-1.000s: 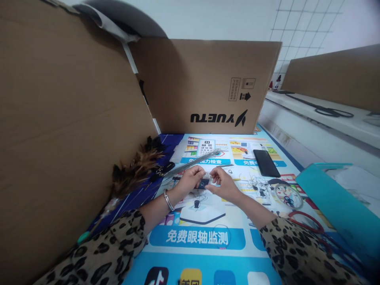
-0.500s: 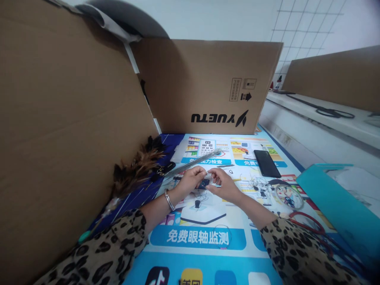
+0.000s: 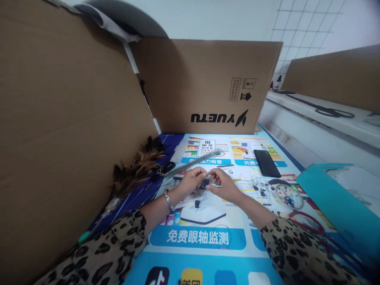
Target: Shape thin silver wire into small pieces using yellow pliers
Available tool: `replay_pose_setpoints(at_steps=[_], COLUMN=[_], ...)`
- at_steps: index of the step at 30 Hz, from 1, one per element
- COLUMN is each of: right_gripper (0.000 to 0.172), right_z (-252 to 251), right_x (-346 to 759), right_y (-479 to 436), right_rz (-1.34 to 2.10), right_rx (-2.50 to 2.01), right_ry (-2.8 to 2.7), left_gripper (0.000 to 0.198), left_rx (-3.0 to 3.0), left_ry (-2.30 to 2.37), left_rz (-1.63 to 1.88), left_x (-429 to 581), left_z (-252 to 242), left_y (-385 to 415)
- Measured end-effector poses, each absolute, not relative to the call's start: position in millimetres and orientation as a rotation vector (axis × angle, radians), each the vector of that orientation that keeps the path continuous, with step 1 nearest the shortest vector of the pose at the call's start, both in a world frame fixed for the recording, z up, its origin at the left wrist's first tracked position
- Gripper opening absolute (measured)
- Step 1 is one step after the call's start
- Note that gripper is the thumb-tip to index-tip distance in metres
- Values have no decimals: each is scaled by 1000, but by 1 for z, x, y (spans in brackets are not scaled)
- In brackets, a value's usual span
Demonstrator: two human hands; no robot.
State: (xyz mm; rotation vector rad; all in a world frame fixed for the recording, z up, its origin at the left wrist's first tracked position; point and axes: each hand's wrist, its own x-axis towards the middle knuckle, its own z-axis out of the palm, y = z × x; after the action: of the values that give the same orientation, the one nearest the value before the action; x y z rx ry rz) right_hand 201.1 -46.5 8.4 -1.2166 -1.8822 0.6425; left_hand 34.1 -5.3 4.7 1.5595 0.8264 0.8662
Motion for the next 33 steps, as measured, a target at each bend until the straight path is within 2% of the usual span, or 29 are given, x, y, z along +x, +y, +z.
replay_pose_setpoints(at_steps=[14,21,33], right_gripper=[29,39,29], right_z=[8,8,12], right_x=[203,202,201], right_y=[-46,-47,-47], right_rz=[636,639,651], right_rx=[-1193,-1205,-1204], right_ry=[-1853,-1863,-1883], left_gripper=[27,27,26], left_rx=[1532,1572,1593], left_ry=[887,845,856], left_rz=[898,852,859], left_x=[34,34,35], left_z=[4,3,-1], left_y=[-2,-4,-3])
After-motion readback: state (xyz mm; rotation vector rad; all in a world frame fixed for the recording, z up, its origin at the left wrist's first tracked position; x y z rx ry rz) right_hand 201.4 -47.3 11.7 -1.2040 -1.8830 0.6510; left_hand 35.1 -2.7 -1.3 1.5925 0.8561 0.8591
